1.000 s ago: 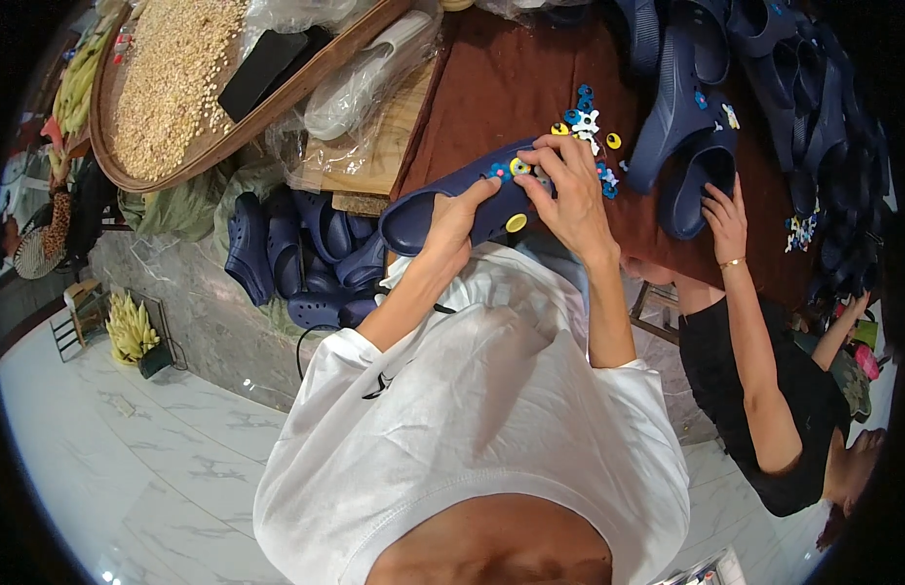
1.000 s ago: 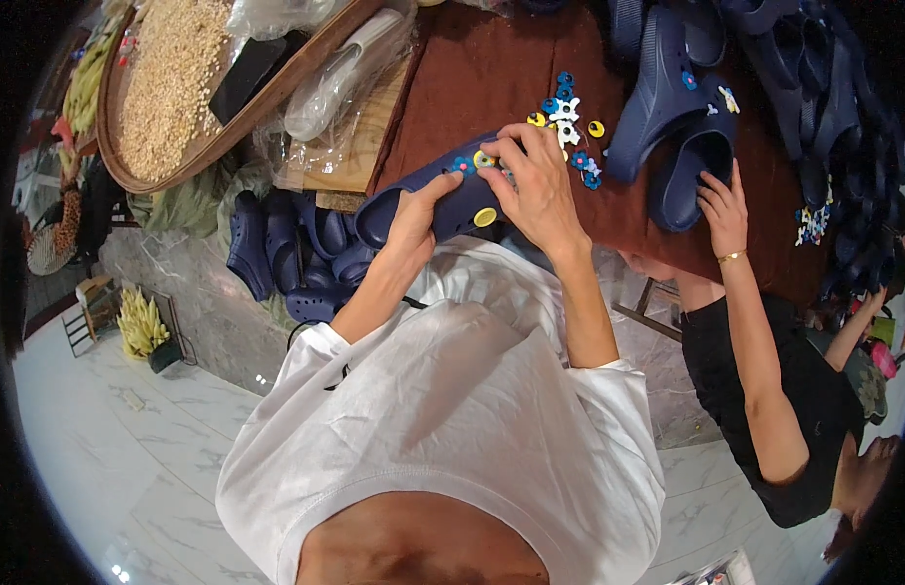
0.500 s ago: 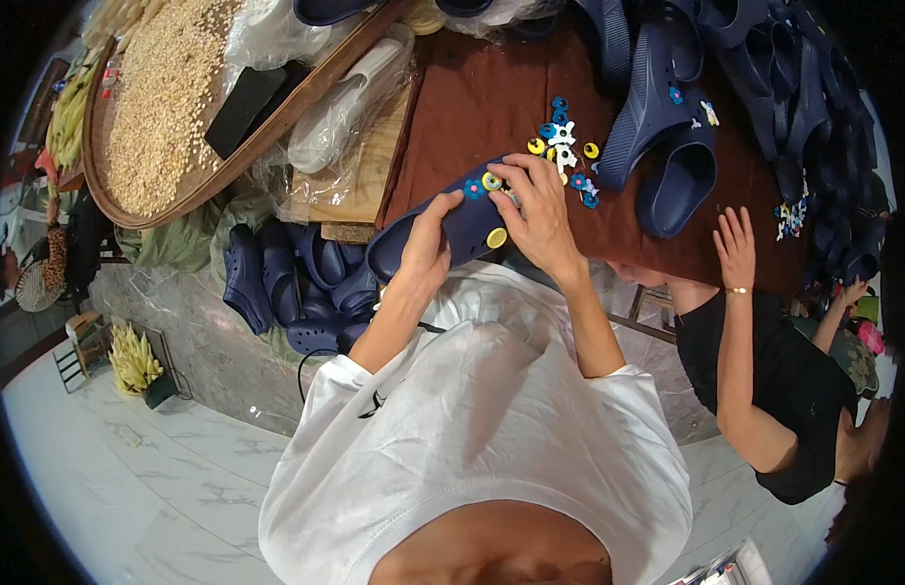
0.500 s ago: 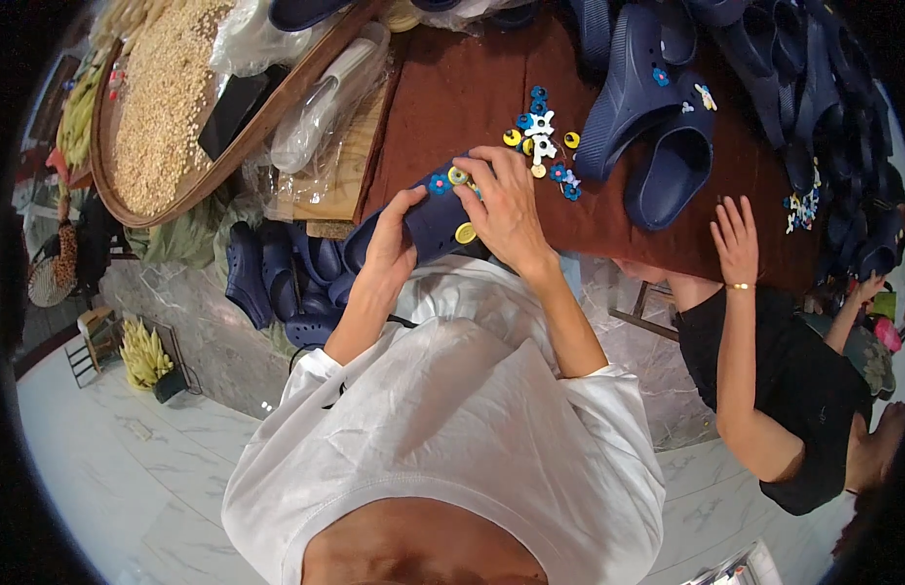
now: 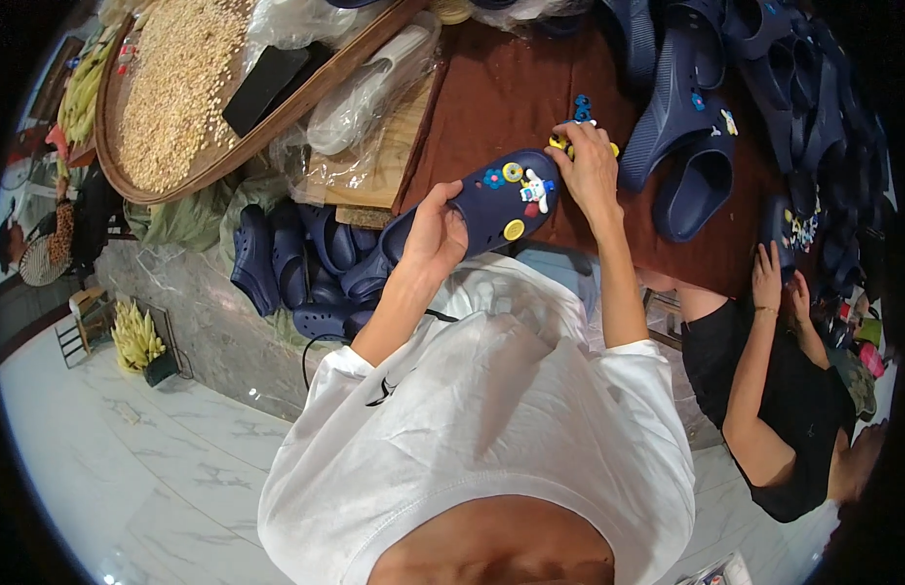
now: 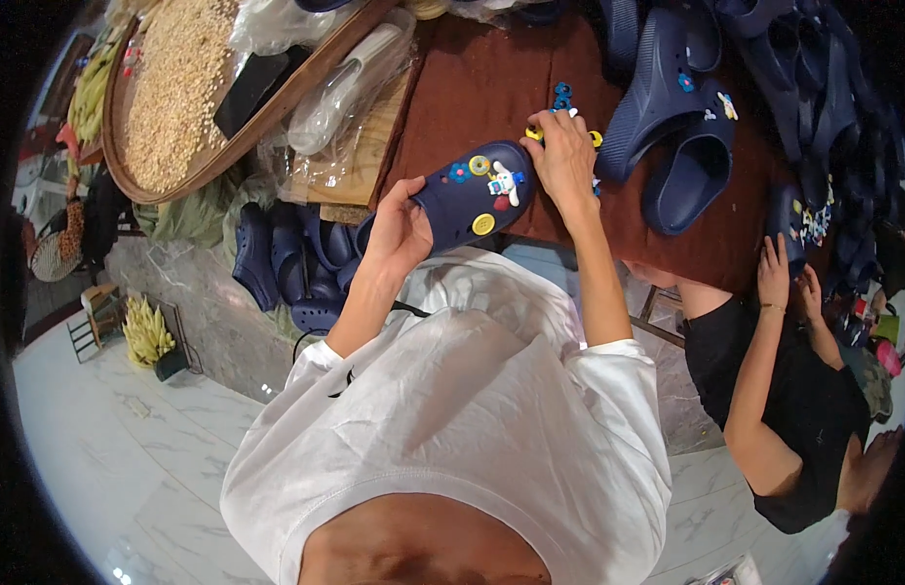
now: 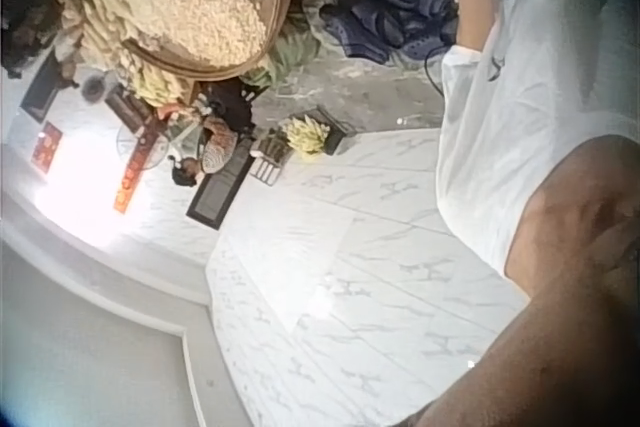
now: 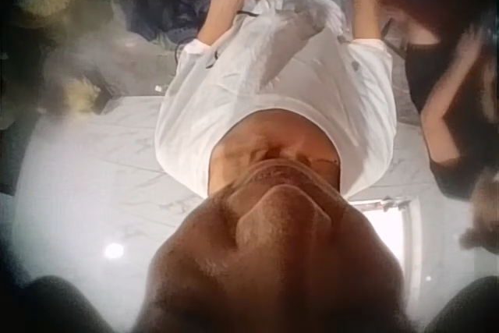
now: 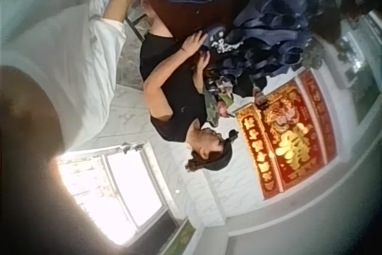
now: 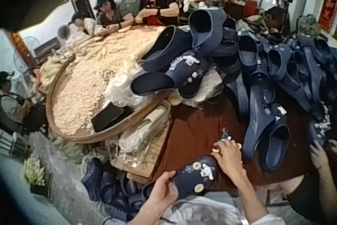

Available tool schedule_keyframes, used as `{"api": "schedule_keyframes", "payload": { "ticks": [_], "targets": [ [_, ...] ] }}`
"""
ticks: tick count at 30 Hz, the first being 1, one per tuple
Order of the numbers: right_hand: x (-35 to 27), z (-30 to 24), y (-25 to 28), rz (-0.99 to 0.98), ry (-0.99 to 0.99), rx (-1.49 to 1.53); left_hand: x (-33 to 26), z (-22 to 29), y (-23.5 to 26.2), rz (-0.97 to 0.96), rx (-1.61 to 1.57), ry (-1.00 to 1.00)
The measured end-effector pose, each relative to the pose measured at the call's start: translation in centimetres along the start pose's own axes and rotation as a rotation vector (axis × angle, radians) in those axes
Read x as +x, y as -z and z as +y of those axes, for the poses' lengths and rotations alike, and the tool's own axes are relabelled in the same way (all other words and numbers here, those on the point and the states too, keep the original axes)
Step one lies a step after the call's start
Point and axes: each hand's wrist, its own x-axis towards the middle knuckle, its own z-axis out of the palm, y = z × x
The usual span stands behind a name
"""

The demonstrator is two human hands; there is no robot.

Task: Attaching decorative charms to blue clogs.

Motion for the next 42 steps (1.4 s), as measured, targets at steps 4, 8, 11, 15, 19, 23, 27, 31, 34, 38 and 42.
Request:
{"api": "schedule_keyframes", "payload": {
  "ticks": [4,8,11,15,19,23,27,31,34,38,42],
  "targets": [
    [0.3,0.6,-0.7,-0.025,0.001,-0.024,0.0,-0.1,0.7,0.027,-0.004,-0.006],
    [0.1,1.0,-0.8,0.017,0.026,-0.008,-0.6,0.0,0.3,0.023,0.008,0.011],
    [0.1,0.0,0.5,0.034,-0.047,0.111,-1.0,0.0,0.0,0.069,0.026,-0.012],
    [-0.4,-4.8,4.2,0.039,-0.196,0.488,-1.3,-0.4,-0.1,-0.001,-0.010,-0.036],
    [-2.4,-6.6,3.8,-0.091,-0.269,0.821,-1.3,-0.7,-1.0,-0.017,0.007,-0.108],
    [-2.7,-6.2,3.4,0.013,-0.323,0.829,-0.9,-0.3,-0.3,0.026,-0.053,-0.125],
    [-1.5,-3.3,1.7,0.101,-0.280,0.553,-1.0,0.4,0.7,0.114,-0.143,-0.124],
    [-0.7,-1.2,-1.1,0.058,-0.212,0.354,-1.1,0.5,0.3,0.148,-0.150,-0.122],
    [-0.5,-1.1,-1.7,0.029,-0.193,0.295,-0.9,0.4,0.6,0.082,-0.140,-0.098],
    [0.0,-0.9,-0.4,0.131,-0.130,0.153,-1.1,0.6,-0.1,0.135,-0.146,-0.104],
    [0.1,0.2,-0.4,0.084,-0.103,-0.093,-0.2,0.9,0.8,0.136,-0.167,-0.088]
  ]
}}
